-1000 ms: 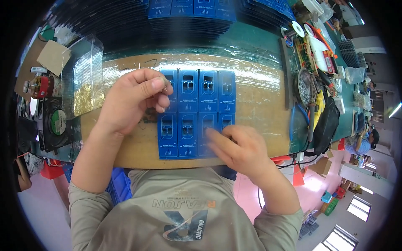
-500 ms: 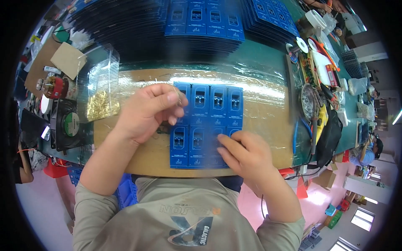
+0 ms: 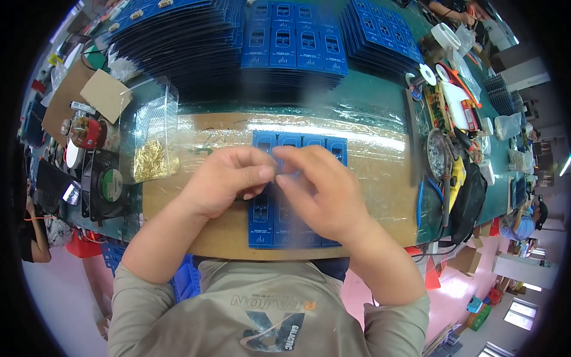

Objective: The person assembles small metal contacts into blue plastic switch housings, then solders them in place with a soldering iron and soldering wire, using tweezers to manipulate the small components.

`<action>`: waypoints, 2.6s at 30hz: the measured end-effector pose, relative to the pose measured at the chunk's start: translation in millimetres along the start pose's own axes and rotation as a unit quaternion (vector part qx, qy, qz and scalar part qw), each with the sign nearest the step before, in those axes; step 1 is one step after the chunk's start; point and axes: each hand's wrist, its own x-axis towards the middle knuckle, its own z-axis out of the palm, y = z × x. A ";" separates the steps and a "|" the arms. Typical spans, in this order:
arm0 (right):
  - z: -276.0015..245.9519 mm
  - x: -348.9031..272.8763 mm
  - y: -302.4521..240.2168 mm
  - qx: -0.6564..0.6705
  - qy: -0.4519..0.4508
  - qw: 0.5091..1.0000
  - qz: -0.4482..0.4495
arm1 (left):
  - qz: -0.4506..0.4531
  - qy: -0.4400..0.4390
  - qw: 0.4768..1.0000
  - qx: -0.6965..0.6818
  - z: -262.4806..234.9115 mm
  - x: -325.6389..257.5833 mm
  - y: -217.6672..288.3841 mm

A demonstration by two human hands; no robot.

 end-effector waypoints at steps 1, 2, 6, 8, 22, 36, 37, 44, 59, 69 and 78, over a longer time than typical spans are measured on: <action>-2.2 2.8 2.7 0.005 -0.021 0.999 -0.027 | 0.000 0.000 1.000 -0.001 -0.3 -0.4 -0.5; -3.8 5.5 5.3 0.010 -0.042 0.998 -0.054 | 0.000 -0.012 1.000 0.000 -0.8 -1.1 -1.1; -9.9 10.2 13.0 0.002 -0.069 0.991 -0.113 | -0.016 -0.040 0.999 -0.002 0.6 -1.2 -0.9; -12.9 12.1 12.9 0.038 -0.111 0.990 -0.072 | -0.018 -0.044 0.999 0.000 -0.4 -0.2 -2.1; -11.1 -9.8 25.4 0.329 -0.042 0.940 0.083 | -0.017 -0.078 0.997 0.020 2.6 -0.3 -0.8; -58.1 -61.0 51.3 -0.088 -0.122 0.987 0.059 | 0.050 0.026 0.990 -0.128 -6.1 2.9 -0.8; -57.6 -62.7 50.4 -0.102 -0.122 0.986 0.049 | 0.061 0.040 0.987 -0.141 -4.8 2.5 0.1; -50.3 -66.9 42.7 -0.135 -0.142 0.980 0.036 | 0.078 0.050 0.982 -0.164 -9.6 4.2 -2.7; -42.8 -50.5 33.2 -0.146 -0.151 0.974 0.083 | 0.085 0.056 0.984 -0.144 -7.2 2.3 0.0; -47.5 -45.5 32.2 -0.118 -0.167 0.958 0.200 | 0.050 0.024 0.985 -0.162 -8.7 5.7 -3.6; -26.2 -21.9 5.7 -0.102 -0.073 0.987 0.098 | 0.031 0.018 0.988 -0.150 -5.1 4.0 -0.5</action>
